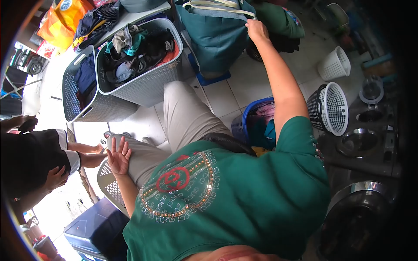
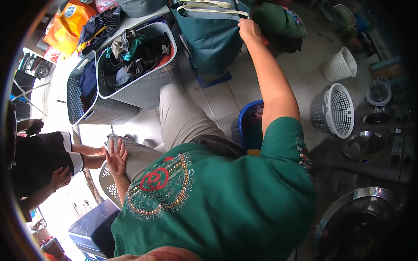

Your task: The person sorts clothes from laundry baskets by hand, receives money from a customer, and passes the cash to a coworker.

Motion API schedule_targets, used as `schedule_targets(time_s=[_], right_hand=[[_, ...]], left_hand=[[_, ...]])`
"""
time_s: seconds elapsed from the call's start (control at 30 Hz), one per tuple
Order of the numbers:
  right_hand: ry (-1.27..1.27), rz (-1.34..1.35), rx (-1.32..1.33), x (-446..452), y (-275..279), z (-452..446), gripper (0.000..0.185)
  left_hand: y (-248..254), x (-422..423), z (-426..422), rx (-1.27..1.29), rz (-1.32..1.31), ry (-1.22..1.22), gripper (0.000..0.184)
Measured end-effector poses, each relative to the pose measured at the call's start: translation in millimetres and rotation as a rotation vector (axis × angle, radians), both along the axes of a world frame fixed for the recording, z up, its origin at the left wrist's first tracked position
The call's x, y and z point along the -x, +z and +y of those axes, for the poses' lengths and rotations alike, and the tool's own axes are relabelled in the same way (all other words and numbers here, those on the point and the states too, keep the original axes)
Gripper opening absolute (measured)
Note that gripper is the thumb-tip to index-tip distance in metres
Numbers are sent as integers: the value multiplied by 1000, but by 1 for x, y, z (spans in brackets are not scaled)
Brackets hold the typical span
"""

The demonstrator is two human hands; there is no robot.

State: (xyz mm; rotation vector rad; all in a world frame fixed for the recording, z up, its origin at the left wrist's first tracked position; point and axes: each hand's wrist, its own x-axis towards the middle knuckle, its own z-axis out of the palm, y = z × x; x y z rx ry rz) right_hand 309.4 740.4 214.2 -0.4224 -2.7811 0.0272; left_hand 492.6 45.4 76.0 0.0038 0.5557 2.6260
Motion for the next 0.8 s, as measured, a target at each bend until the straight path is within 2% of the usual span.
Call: schedule_targets(time_s=[0.4,0.5,0.53,0.57,0.6,0.67,0.7,0.73,0.8], right_hand=[[51,35,-67,-22,-4,-3,19],[103,84,-9,-36,-4,-5,26],[160,242,3,-45,-6,-7,35],[214,400,13,-56,-9,-9,45],[194,396,19,-72,-14,-9,45],[176,518,86,-115,-29,-11,58],[179,602,51,-139,-41,-12,59],[111,568,231,-167,-60,-16,61],[-14,483,254,-232,-91,-46,62]], left_hand=[[-3,0,2,42,10,1,61],[-4,-1,2,31,5,-9,61],[-3,0,2,21,1,-19,61],[-4,2,1,11,-3,-31,61],[-4,3,1,20,-9,-48,61],[-4,2,3,43,18,-25,63],[-5,2,3,54,13,-46,63],[-6,2,3,59,16,-38,63],[-6,3,2,74,17,-38,64]])
